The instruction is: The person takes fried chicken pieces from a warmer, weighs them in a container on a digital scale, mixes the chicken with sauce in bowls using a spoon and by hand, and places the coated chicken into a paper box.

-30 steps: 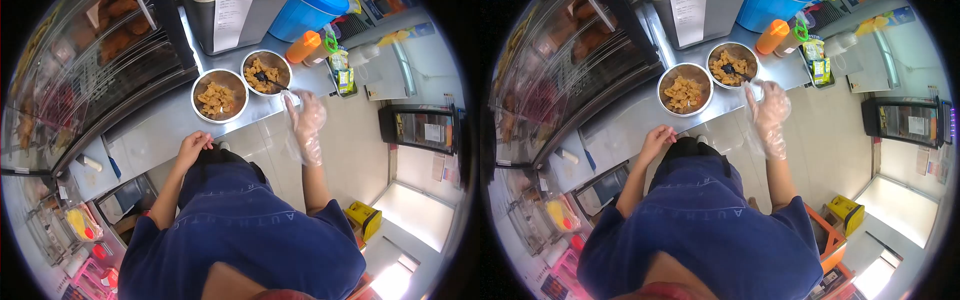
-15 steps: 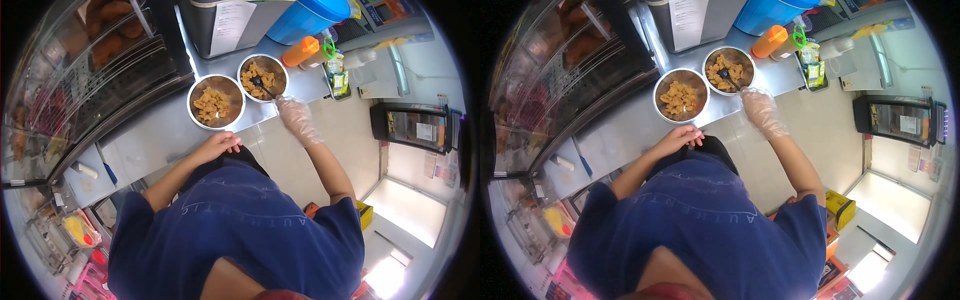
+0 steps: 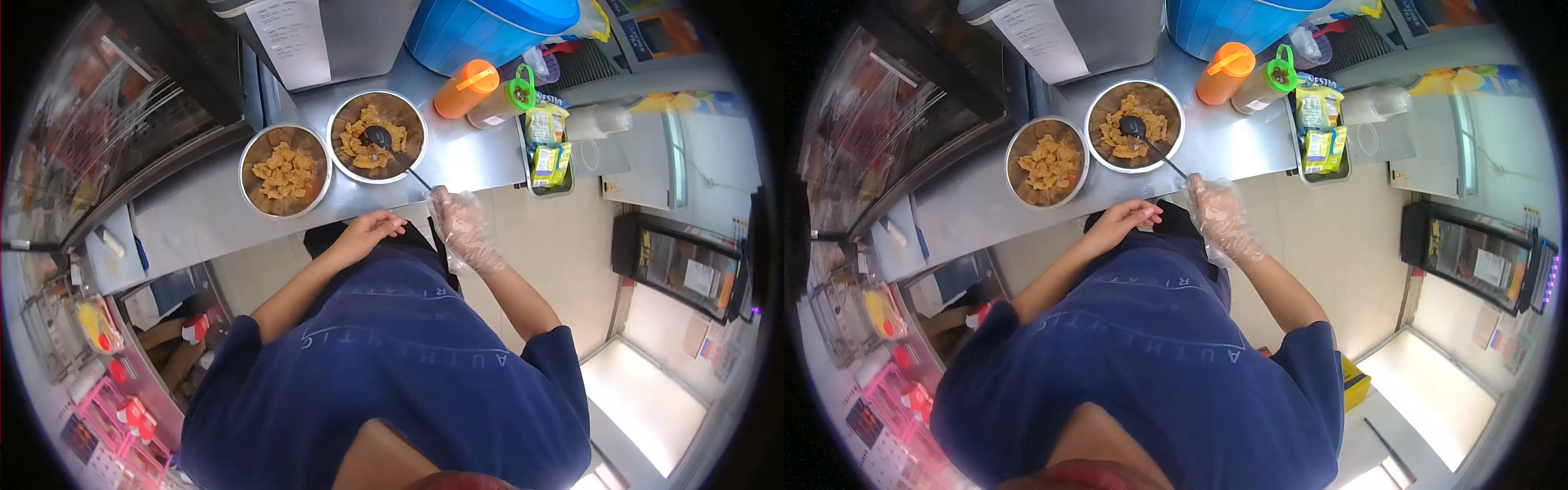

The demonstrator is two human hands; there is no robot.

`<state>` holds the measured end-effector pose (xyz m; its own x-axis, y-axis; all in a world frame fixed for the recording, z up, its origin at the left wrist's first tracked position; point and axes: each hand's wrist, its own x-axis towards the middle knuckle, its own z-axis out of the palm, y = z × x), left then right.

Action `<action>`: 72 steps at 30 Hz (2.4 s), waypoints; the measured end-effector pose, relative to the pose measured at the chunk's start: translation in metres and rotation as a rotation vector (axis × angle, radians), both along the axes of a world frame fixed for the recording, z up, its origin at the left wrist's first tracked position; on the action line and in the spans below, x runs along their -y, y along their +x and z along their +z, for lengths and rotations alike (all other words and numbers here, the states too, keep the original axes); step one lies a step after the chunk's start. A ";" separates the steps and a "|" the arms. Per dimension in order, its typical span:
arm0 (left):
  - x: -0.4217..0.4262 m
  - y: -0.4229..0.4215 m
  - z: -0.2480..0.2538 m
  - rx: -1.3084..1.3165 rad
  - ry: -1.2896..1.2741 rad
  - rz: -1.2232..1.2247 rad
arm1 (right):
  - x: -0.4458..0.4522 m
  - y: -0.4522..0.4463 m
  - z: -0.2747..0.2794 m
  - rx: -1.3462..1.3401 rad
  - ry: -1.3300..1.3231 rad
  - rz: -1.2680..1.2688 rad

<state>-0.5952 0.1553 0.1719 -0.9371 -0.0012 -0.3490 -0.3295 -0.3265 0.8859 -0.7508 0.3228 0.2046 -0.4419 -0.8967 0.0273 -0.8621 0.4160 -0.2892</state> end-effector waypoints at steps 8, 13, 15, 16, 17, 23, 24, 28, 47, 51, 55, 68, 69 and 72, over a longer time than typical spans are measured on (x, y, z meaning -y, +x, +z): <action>-0.044 -0.024 -0.010 0.088 0.011 0.274 | 0.012 -0.021 -0.006 0.752 -0.083 -0.260; -0.058 -0.057 0.004 0.031 0.062 0.550 | 0.018 -0.018 0.019 1.912 -0.145 -0.443; -0.054 -0.060 0.010 0.030 -0.022 0.622 | 0.026 -0.006 0.032 1.854 -0.135 -0.471; -0.051 -0.059 0.012 0.071 -0.015 0.642 | 0.028 -0.003 0.033 1.825 -0.135 -0.484; -0.047 -0.057 0.014 0.112 -0.010 0.659 | 0.031 -0.006 0.027 1.793 -0.059 -0.431; -0.014 -0.031 0.025 0.194 -0.120 0.665 | 0.031 -0.038 0.000 1.516 -0.210 -0.403; -0.009 -0.025 0.027 0.217 -0.170 0.653 | 0.038 -0.042 0.007 1.560 -0.202 -0.369; -0.005 -0.010 0.036 0.270 -0.352 0.622 | 0.078 -0.041 0.054 1.740 -0.185 -0.285; 0.078 0.016 0.112 0.207 -0.671 0.046 | 0.080 -0.089 0.027 0.572 -0.098 0.532; 0.108 0.006 0.137 0.269 -0.527 -0.098 | 0.090 -0.112 0.057 0.175 0.034 0.790; 0.148 -0.007 0.140 0.365 -0.137 -0.272 | 0.109 -0.128 0.065 0.013 0.020 0.988; 0.152 0.021 0.077 0.409 0.582 -0.054 | 0.130 -0.117 0.035 -0.283 -0.019 0.863; 0.147 0.024 0.072 0.404 0.621 0.005 | 0.130 -0.116 0.032 -0.300 -0.041 0.819; 0.122 0.027 0.064 0.505 0.562 0.138 | 0.129 -0.108 0.029 -0.341 0.185 0.664</action>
<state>-0.5681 0.0332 0.2357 -0.6678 0.1975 -0.7177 -0.5735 -0.7512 0.3269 -0.8587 0.1939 0.2335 0.1965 -0.9742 -0.1108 -0.9770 -0.2041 0.0617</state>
